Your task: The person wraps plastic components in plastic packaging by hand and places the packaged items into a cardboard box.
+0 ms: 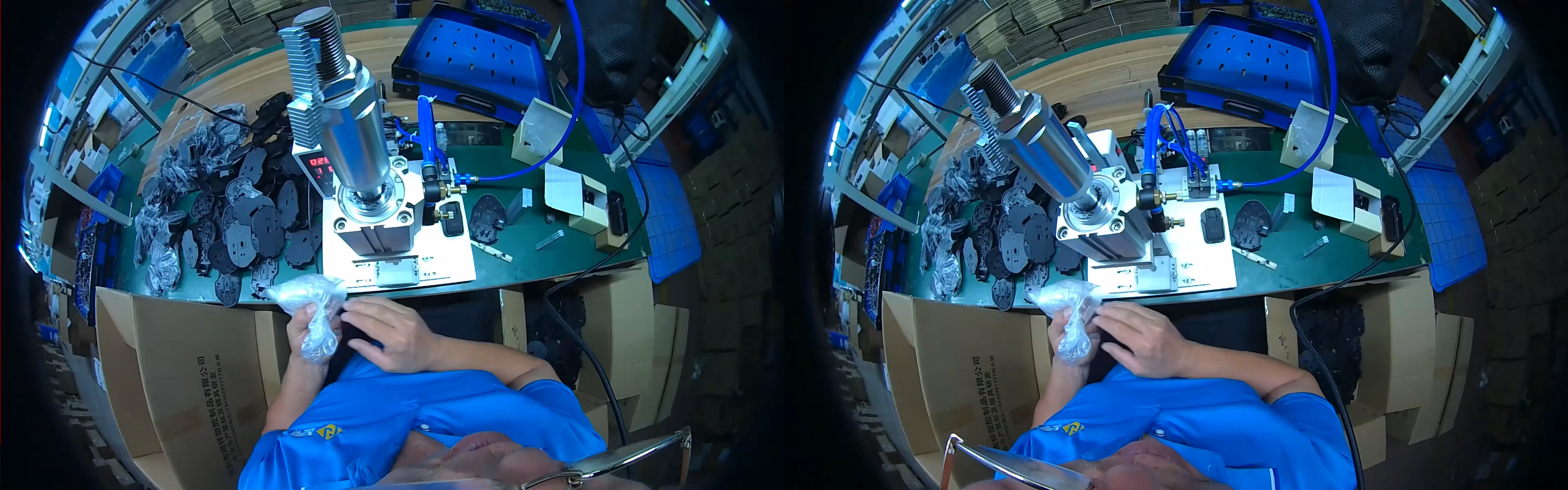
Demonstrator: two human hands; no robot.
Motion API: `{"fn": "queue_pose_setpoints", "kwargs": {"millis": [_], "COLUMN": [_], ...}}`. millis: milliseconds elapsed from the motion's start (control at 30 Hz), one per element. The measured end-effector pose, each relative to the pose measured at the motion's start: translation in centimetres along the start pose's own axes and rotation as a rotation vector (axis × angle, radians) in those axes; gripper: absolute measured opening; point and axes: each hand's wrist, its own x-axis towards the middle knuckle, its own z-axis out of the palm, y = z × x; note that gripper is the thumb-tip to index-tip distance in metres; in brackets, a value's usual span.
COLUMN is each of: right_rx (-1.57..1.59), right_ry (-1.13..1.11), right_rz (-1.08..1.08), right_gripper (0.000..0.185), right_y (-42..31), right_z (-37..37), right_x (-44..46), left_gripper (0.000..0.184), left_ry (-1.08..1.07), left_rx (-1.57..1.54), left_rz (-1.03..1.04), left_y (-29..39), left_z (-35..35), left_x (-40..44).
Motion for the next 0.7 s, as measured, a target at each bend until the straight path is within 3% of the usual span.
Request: {"fn": "queue_pose_setpoints", "kwargs": {"millis": [67, 200, 333, 467, 533, 700], "right_rx": [0.084, 0.225, -0.159, -0.338, -0.531, -0.58], "right_ry": [-0.128, -0.468, -0.576, -0.358, -0.101, 0.063], "right_rz": [0.134, 0.503, 0.739, 0.83, 0.829, 0.762], "right_gripper": [0.035, 0.013, 0.009, 0.01, 0.011, 0.017], "right_y": [0.3, 2.0, -0.3, 1.5, 2.8, 8.1], "right_z": [-2.6, -12.1, -22.3, -29.0, -31.1, -33.9], "right_x": [-1.0, -3.9, -3.7, -5.7, -5.0, -0.4], "left_gripper": [0.044, 0.043, 0.048, 0.051, 0.051, 0.052], "left_ry": [-0.038, 0.384, 0.489, 0.524, 0.529, 0.525], "left_rx": [-0.007, 0.555, 0.647, 0.689, 0.701, 0.774], "left_rz": [-0.013, 0.385, 0.453, 0.477, 0.487, 0.43], "left_y": [1.6, 4.5, 5.9, 5.8, 5.6, 5.8], "left_z": [-1.3, -2.6, -6.0, -6.2, -5.8, -4.7], "left_x": [0.0, 0.5, 1.2, 1.7, 1.7, 1.6]}}
